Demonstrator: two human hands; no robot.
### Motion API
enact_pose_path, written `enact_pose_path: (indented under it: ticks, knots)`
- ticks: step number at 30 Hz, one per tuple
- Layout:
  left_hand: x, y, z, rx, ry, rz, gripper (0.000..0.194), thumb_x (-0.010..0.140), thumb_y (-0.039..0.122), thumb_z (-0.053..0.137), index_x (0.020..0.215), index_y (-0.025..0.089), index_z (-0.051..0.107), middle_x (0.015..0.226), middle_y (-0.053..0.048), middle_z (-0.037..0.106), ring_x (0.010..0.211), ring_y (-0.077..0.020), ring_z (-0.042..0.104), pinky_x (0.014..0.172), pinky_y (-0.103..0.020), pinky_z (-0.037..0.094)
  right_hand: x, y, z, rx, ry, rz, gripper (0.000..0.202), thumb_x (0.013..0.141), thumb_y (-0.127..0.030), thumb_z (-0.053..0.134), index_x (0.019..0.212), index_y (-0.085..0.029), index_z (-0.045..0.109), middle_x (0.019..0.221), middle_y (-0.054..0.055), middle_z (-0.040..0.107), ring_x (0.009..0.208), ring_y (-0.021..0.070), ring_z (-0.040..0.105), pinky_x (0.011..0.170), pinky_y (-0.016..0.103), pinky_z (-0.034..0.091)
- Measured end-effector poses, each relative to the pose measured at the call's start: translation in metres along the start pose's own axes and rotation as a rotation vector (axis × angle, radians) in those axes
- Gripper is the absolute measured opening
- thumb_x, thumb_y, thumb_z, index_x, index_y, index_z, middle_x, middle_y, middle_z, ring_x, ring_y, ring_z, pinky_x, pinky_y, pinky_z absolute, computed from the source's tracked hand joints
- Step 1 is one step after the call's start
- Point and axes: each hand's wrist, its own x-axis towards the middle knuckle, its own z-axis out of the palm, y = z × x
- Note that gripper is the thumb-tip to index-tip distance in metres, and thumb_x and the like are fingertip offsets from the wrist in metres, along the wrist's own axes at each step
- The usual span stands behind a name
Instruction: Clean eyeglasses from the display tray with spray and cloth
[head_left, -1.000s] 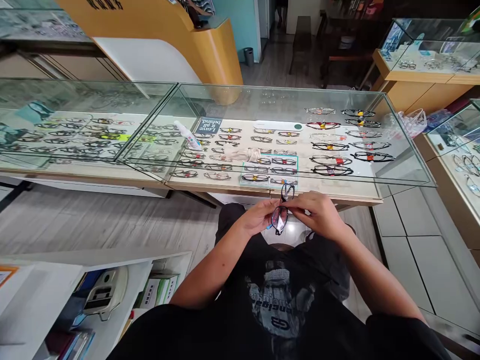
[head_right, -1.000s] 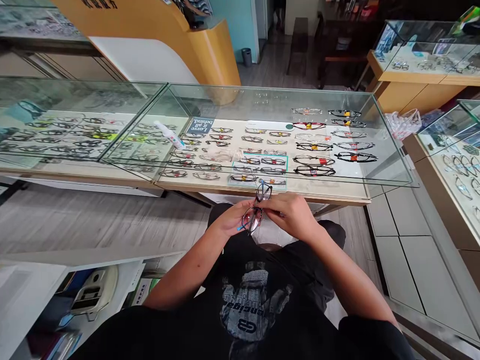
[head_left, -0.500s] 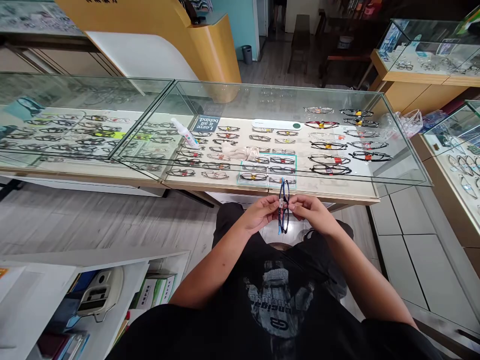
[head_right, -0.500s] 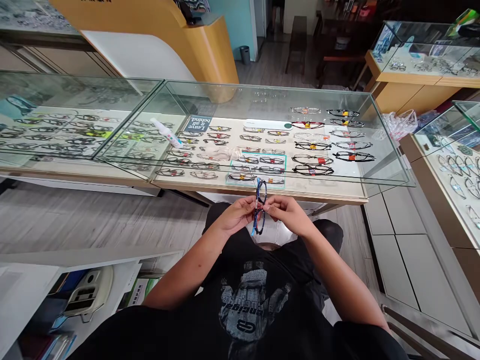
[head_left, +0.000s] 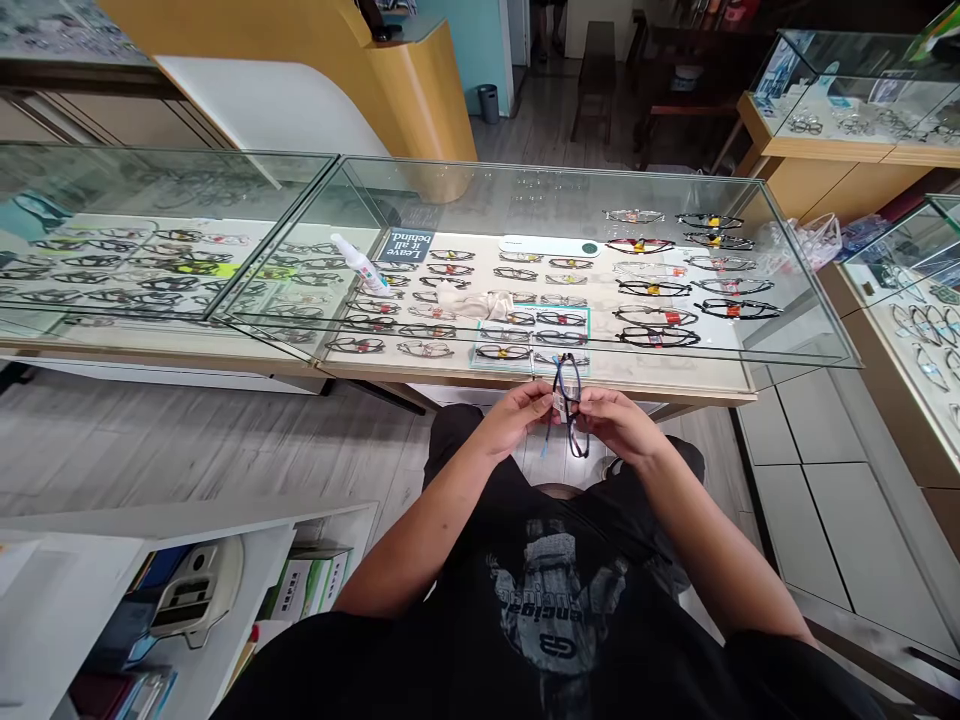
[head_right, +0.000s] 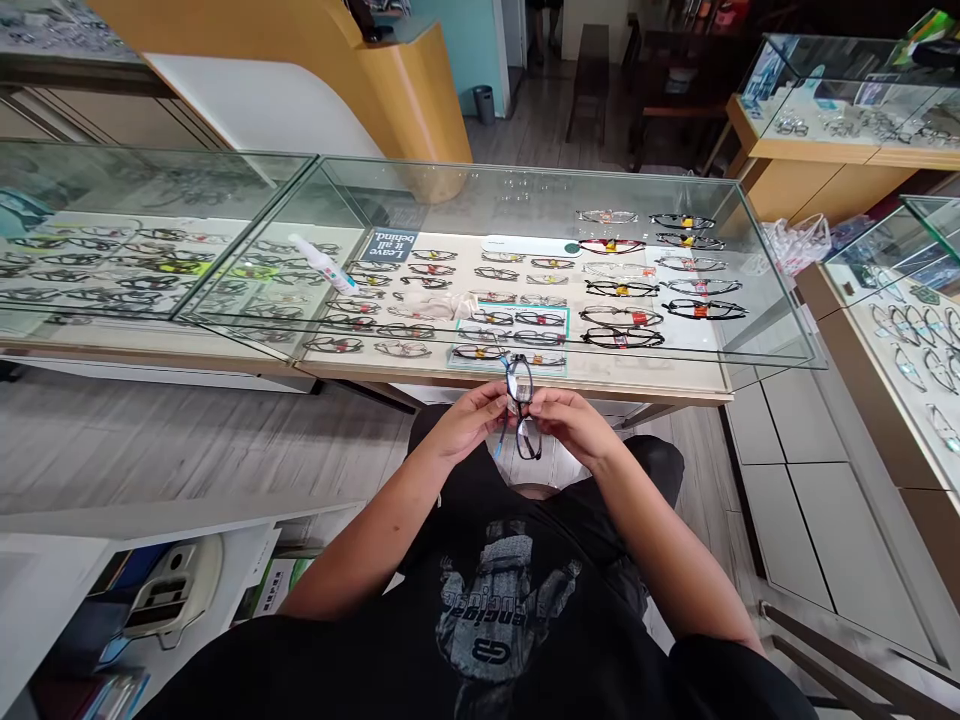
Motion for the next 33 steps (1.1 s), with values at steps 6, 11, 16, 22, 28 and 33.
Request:
enact_pose_path:
  ticks: [6, 11, 16, 22, 28, 33]
  knots:
    - [0.001, 0.016, -0.026, -0.091, -0.036, -0.076, 0.031, 0.082, 0.033, 0.091, 0.105, 0.017, 0.077, 0.079, -0.001, 0.061, 0.062, -0.0076, 0.054, 0.062, -0.023, 0.046, -0.009, -0.012, -0.016, 0.020, -0.054, 0.081, 0.022, 0.068, -0.032, 0.091, 0.069, -0.018, 0.074, 0.077, 0.003, 0.072, 0.064, 0.0136, 0.059, 0.058, 0.025, 0.046]
    - [-0.003, 0.035, -0.044, -0.255, -0.067, -0.281, 0.025, 0.081, 0.015, 0.087, 0.104, 0.015, 0.076, 0.080, 0.001, 0.061, 0.047, 0.0017, 0.031, 0.048, -0.015, 0.032, -0.016, -0.015, -0.023, -0.015, -0.172, 0.145, 0.020, 0.073, -0.030, 0.088, 0.071, -0.017, 0.074, 0.072, 0.005, 0.075, 0.060, 0.0130, 0.060, 0.052, 0.023, 0.047]
    - [-0.002, 0.041, -0.043, -0.520, 0.053, -0.274, 0.017, 0.094, 0.012, 0.066, 0.108, 0.012, 0.075, 0.092, -0.008, 0.075, 0.051, -0.0016, 0.046, 0.051, -0.016, 0.038, -0.021, -0.015, -0.026, 0.000, -0.236, 0.155, 0.019, 0.079, -0.031, 0.087, 0.081, -0.016, 0.076, 0.086, 0.009, 0.082, 0.070, 0.0176, 0.072, 0.060, 0.027, 0.060]
    - [-0.001, 0.022, -0.023, -0.399, 0.032, -0.139, 0.036, 0.080, 0.010, 0.070, 0.115, 0.016, 0.076, 0.104, -0.008, 0.075, 0.071, -0.0113, 0.064, 0.066, -0.025, 0.050, -0.026, -0.011, -0.022, 0.097, -0.196, 0.078, 0.020, 0.086, -0.035, 0.086, 0.093, -0.020, 0.074, 0.119, 0.013, 0.082, 0.103, 0.0289, 0.081, 0.071, 0.034, 0.066]
    - [-0.009, 0.003, 0.003, 0.042, -0.049, -0.041, 0.029, 0.092, 0.042, 0.080, 0.102, 0.015, 0.077, 0.077, 0.000, 0.057, 0.065, -0.0087, 0.053, 0.065, -0.023, 0.044, -0.025, -0.006, -0.015, 0.117, -0.138, 0.029, 0.020, 0.087, -0.038, 0.087, 0.090, -0.023, 0.074, 0.118, 0.010, 0.081, 0.112, 0.0293, 0.078, 0.086, 0.039, 0.066]
    - [-0.003, -0.005, 0.003, -0.082, 0.058, -0.003, 0.038, 0.090, 0.050, 0.082, 0.094, 0.013, 0.075, 0.076, -0.002, 0.059, 0.064, -0.0096, 0.056, 0.063, -0.024, 0.048, -0.024, -0.005, -0.008, 0.157, -0.051, -0.164, 0.021, 0.085, -0.039, 0.087, 0.094, -0.022, 0.079, 0.112, 0.009, 0.079, 0.106, 0.0253, 0.075, 0.094, 0.040, 0.062]
